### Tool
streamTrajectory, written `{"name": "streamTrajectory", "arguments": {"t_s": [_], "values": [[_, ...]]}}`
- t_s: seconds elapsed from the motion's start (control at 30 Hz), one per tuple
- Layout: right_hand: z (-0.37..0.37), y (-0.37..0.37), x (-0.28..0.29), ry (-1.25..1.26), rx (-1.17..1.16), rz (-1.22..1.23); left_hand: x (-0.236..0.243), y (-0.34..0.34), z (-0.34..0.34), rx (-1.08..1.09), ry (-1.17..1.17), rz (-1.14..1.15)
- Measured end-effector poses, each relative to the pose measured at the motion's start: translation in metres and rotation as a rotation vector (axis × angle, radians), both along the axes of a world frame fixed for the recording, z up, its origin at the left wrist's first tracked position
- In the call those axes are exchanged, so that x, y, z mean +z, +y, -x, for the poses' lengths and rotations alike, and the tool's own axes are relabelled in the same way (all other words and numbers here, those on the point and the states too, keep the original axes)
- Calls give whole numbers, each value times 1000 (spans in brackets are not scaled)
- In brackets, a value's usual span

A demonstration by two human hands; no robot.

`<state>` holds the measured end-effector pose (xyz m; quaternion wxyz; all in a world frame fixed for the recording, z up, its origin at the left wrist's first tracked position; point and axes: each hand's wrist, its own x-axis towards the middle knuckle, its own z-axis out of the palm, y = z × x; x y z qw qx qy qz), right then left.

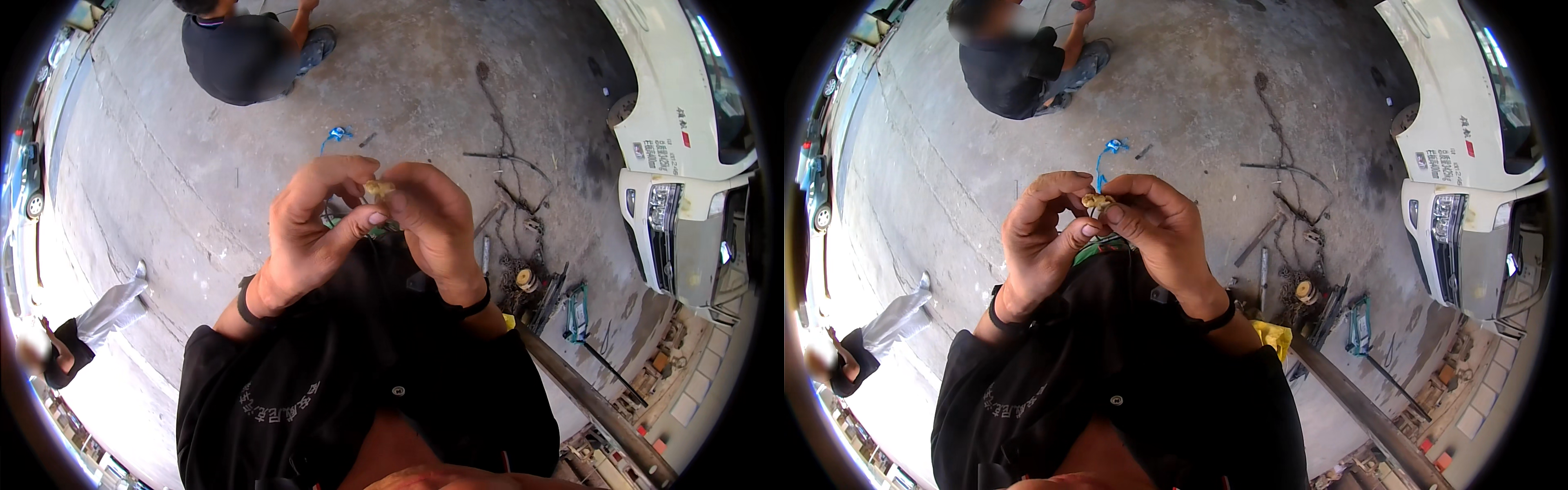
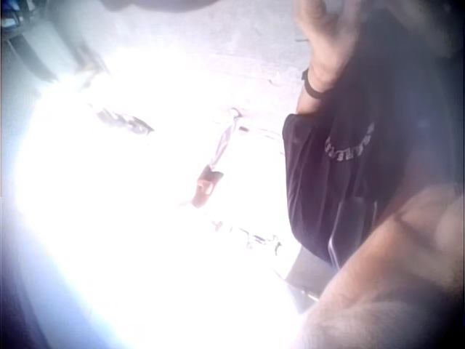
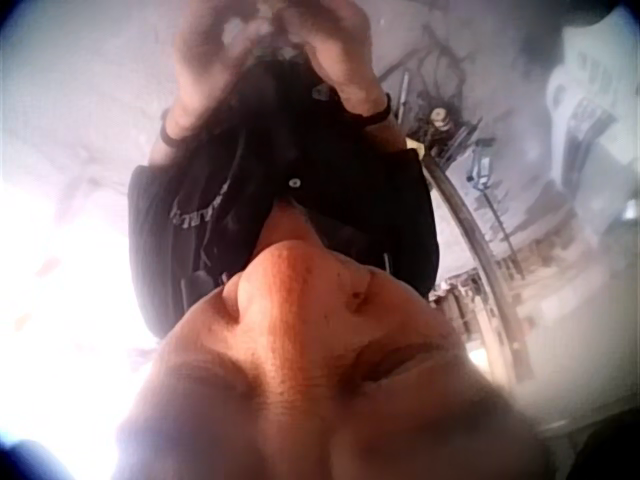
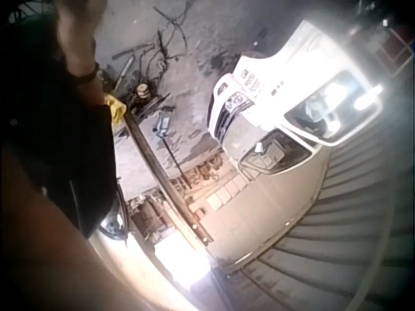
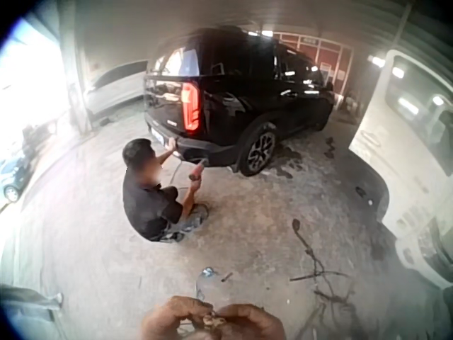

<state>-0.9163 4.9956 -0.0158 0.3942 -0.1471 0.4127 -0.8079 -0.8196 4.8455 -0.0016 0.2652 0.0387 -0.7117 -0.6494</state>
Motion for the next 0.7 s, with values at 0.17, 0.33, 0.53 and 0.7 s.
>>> {"name": "streamTrajectory", "arguments": {"t_s": [0.17, 0.33, 0.53, 0.7], "values": [[0, 3, -10, 102, -12, -9, 0, 0, -1, -121, -106, -217], [-5, 2, -13, 134, -105, -6, 1, 0, -5, -81, -183, -167], [-8, -2, -16, 246, -200, -57, -1, 13, -7, 55, -167, -29], [-10, -7, -23, 354, -214, -134, -12, 22, -8, 102, -156, -374]]}}
